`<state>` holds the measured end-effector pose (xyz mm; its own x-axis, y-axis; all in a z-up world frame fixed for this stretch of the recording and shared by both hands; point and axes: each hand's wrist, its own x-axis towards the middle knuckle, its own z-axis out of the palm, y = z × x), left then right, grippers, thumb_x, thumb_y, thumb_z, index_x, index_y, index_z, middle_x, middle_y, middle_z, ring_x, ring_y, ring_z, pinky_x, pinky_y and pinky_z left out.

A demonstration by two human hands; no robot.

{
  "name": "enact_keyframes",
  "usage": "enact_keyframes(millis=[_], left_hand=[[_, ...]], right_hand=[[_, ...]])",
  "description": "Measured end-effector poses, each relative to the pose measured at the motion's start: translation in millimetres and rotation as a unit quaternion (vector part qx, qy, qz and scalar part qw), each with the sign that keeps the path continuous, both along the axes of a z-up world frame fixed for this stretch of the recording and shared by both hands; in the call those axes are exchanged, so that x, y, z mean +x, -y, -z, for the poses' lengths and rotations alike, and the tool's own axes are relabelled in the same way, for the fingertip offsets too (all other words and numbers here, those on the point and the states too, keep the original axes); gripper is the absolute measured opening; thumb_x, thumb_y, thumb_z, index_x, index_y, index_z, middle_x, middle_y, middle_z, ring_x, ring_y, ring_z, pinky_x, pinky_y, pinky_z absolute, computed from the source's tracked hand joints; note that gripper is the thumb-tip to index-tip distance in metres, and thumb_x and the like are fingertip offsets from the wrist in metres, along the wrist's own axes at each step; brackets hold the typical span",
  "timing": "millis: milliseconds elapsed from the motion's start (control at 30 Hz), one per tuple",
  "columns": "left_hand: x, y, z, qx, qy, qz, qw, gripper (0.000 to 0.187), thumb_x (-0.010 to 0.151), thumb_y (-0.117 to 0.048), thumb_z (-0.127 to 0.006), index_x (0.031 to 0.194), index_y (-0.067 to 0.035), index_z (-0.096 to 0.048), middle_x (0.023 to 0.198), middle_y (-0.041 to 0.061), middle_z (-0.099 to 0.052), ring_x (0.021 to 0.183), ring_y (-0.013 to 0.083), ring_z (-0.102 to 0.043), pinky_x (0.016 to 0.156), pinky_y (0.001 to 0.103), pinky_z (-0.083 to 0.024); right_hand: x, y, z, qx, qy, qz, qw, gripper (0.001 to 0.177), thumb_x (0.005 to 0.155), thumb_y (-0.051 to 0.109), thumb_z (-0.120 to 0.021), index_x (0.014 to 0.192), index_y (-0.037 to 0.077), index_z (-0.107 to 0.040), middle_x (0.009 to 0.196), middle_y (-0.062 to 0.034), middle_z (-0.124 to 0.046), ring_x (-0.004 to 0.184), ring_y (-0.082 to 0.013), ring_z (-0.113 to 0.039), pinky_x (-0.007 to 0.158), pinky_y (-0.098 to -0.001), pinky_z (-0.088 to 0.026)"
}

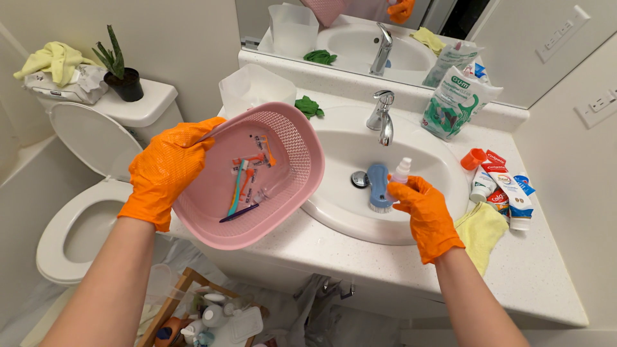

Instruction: The person sorts through a pink basket of bathroom items, removing toothpaste tubes, toothbrushes, and a plastic bottle, placing them on the countertop. They then rinse a small plastic container under the faucet and wash the basket itself with a blue scrub brush.

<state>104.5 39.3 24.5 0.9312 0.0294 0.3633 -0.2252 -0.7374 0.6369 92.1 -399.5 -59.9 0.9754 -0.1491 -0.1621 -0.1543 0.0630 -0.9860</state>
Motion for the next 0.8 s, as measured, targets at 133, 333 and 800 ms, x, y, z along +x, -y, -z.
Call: enact_keyframes(millis=[133,333,800], left_hand=[[-2.3,1.2,0.1,0.013,0.001,-0.009,1.0,0.051,0.086,-0.011,-0.051,0.131,-0.026,-0.07,0.117,0.004,-0.073,0.105,0.0269,-0.068,0.086,0.037,-0.051],[-3.1,2.2,-0.3,0.022,0.015,-0.007,1.0,0.047,0.089,-0.013,-0.052,0.131,-0.027,-0.07,0.118,0.003,-0.073,0.106,0.0273,-0.068,0.085,0.038,-0.051],[-0.2,2.9,4.1,0.05,0.016,-0.035,0.998,0.04,0.093,-0.019,-0.058,0.13,-0.031,-0.07,0.121,0.003,-0.071,0.107,0.0303,-0.066,0.084,0.04,-0.051]], right_hand=[[1.6,3.5,11.4,-0.024,0.017,-0.004,1.0,0.039,0.085,0.026,-0.073,0.12,0.009,-0.07,0.106,-0.0028,-0.071,0.095,-0.0128,-0.067,0.086,-0.0299,-0.049],[-7.4,9.9,5.3,0.159,0.059,0.054,0.984,0.027,0.088,0.027,-0.068,0.111,0.012,-0.063,0.107,0.001,-0.07,0.088,-0.0116,-0.064,0.087,-0.0335,-0.052],[-83.3,19.1,-104.9,-0.008,0.193,-0.073,0.978,0.038,0.086,0.016,-0.074,0.121,0.009,-0.063,0.098,-0.0067,-0.072,0.073,-0.0177,-0.069,0.062,-0.0321,-0.057]])
